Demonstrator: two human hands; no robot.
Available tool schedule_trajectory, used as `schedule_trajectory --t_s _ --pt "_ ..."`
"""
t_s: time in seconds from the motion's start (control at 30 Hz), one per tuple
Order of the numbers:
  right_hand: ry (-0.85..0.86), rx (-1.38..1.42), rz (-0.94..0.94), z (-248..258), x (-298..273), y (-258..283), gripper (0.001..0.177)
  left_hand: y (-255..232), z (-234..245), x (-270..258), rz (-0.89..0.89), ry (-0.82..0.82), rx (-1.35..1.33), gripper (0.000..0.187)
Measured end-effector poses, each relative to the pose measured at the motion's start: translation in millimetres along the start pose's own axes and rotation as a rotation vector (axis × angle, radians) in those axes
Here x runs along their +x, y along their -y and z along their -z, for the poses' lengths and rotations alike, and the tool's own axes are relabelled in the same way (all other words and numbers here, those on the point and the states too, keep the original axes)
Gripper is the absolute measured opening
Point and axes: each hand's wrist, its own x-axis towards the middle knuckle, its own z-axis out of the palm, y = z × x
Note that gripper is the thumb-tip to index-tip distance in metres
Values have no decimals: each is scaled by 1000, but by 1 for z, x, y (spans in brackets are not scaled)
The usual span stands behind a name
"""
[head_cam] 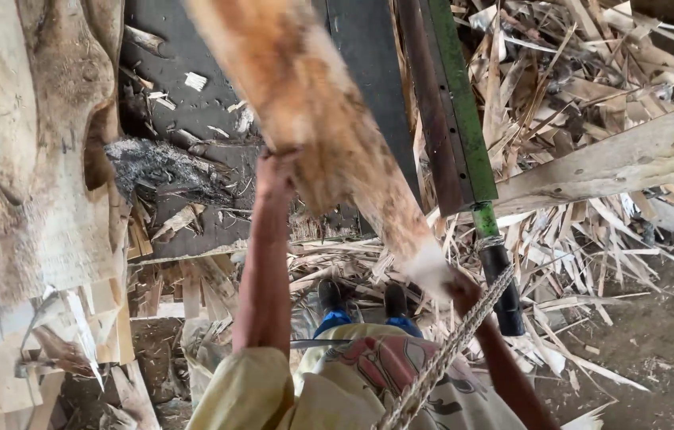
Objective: Trimming thin wood sheets using a large manual lever cutter.
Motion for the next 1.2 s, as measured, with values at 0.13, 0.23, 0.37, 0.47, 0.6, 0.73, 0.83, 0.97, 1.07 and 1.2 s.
schedule_trajectory --t_s 0.13,0.23,0.37,0.47,0.6,0.73,0.83,0.97,1.07,1.2 --pt "-43 95 98 13 12 48 63 -40 60 -32 -186 142 -109 39" --pt "-42 153 186 9 6 113 65 -52 71 -60 -264 -11 -135 35" --pt "-378 -705 -349 -112 -67 318 70 -7 99 -56 -301 -411 -312 31" --pt "104 -266 -60 -64 -75 284 108 8 87 -69 -308 -520 -432 33" --pt "53 -243 -141 -72 -79 292 124 54 81 -28 -438 -443 -557 24" --pt "99 -233 -168 -63 -87 294 138 52 55 -29 -307 -566 -503 37" --pt "214 -334 -32 -65 -97 319 137 76 56 -2 -346 -601 -504 50" --pt "239 -755 475 -93 -112 347 118 60 41 -24 -347 -596 -544 65" --pt "-170 -861 -240 -82 -92 274 82 94 61 10 -340 -567 -574 62" --pt "-210 -920 -172 -35 -49 136 62 112 70 2 -298 -641 -409 61"
